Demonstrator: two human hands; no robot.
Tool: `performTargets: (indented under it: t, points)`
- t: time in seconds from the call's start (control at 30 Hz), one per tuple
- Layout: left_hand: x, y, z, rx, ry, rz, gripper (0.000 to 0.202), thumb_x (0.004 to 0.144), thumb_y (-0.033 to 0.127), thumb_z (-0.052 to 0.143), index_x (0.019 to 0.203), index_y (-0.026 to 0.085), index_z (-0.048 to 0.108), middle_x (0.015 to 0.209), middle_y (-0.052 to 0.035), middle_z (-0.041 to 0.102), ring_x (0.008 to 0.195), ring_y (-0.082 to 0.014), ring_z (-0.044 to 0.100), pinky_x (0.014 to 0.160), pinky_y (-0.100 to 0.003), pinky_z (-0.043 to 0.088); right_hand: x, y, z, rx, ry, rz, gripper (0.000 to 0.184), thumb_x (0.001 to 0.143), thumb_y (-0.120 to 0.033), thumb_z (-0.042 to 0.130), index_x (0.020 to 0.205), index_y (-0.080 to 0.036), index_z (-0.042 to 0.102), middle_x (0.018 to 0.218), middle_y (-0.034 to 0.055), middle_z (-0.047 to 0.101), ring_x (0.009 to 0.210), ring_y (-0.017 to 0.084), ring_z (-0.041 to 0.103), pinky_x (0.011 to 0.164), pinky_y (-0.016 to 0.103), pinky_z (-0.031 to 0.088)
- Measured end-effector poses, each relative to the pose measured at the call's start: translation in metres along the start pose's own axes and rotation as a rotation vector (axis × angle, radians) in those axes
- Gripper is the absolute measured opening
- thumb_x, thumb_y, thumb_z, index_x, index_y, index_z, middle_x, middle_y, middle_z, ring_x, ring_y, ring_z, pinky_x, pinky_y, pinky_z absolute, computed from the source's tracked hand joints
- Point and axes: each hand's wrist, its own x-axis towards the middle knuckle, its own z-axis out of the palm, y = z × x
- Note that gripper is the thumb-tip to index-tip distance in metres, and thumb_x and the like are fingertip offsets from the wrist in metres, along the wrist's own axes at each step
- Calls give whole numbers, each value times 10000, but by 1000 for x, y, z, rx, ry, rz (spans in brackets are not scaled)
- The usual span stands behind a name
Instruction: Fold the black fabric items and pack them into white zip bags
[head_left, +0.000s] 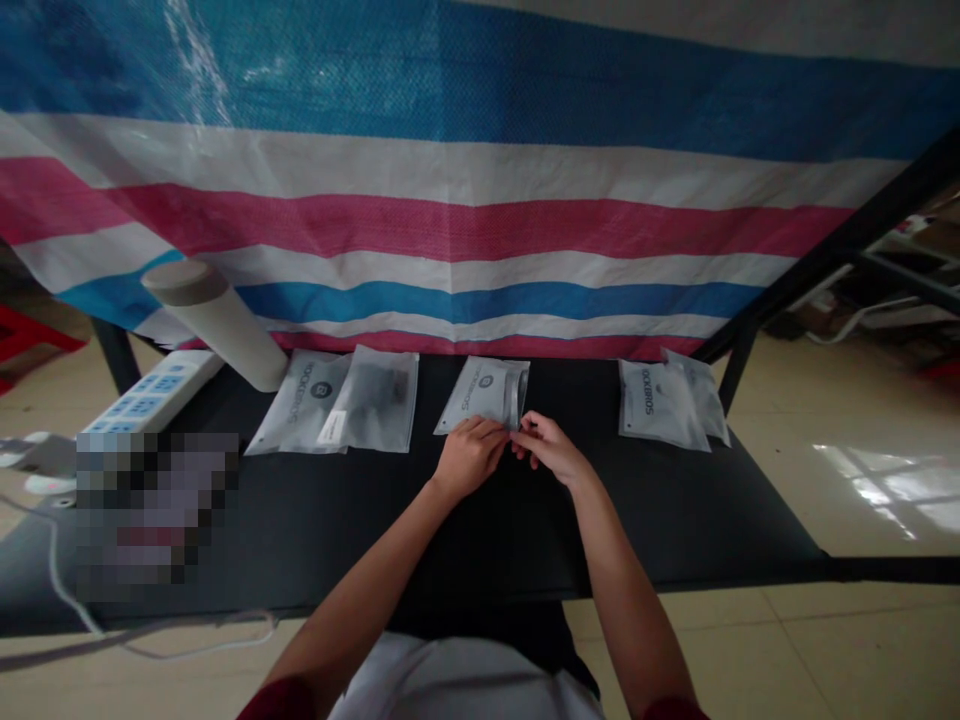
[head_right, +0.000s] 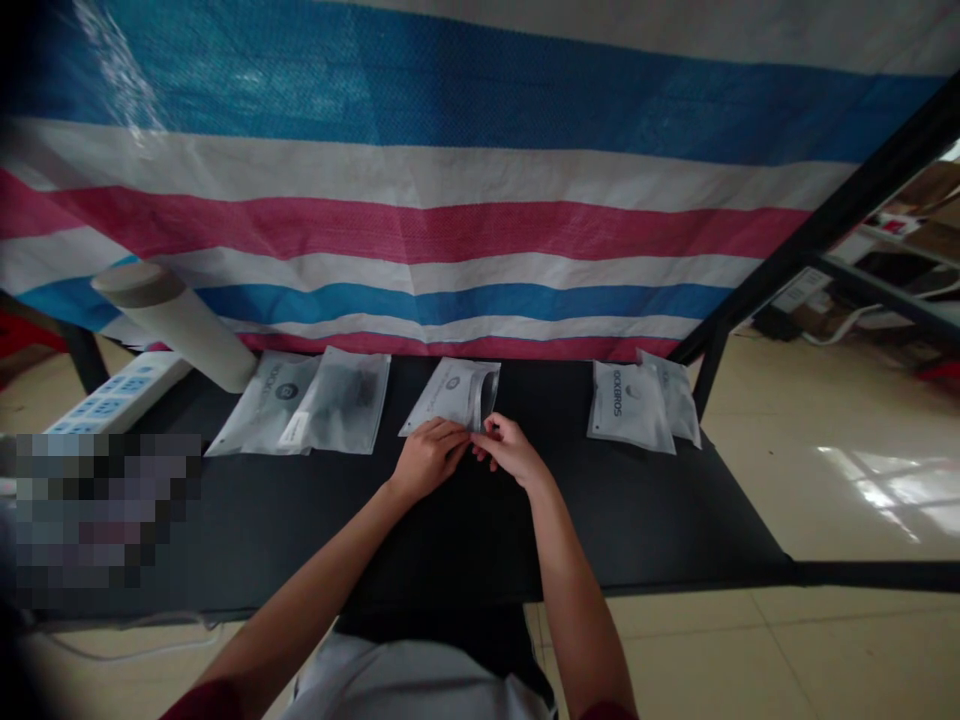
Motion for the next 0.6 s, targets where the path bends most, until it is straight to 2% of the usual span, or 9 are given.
performTargets:
  t: [0.1,0.2,0.3,0.43,0.53,0.6]
  points:
    - [3,1,0,18,-44,35,203,945,142,481,968,168,682,905,-61,670,852,-199,583,785,-327,482,-3,6,7,73,127,-19,410,687,-456,708,740,-230,370,614,-52,572,548,104,551,407,162,399]
    - [5,6,-1,31,-73,72,196,912,99,491,959,159,672,895,-60,664,851,-203,572,773,-322,489,-5,11,11,126,169,-7,420,648,-439,727,744,-233,374,614,-63,551,556,108,542,448,191,441]
    - [-1,22,-2,4,-64,102,208,881,74,504,984,149,668,917,-62,667,864,-203,569,769,-317,498,-4,17,11,157,234,-60,439,634,-418,726,701,-234,333,585,-89,451,514,87,463,449,193,409]
    - [-28,61,-11,-80,-40,159,187,877,75,510,940,154,667,895,-55,667,827,-194,571,735,-311,501,1,27,2,138,427,-159,434,627,-378,713,640,-227,306,550,-100,335,482,64,334,429,183,302]
    - [-60,83,-29,-167,-3,160,194,911,80,478,920,160,654,866,-43,672,749,-172,568,697,-303,495,4,29,-4,215,583,-170,461,592,-398,740,649,-232,314,548,-101,363,489,73,367,443,192,327]
    - [-81,85,-45,-210,19,138,199,923,79,470,944,167,647,874,-39,677,728,-162,574,686,-296,494,4,27,-3,278,641,-187,480,565,-408,769,672,-233,336,561,-96,419,508,84,426,464,199,369]
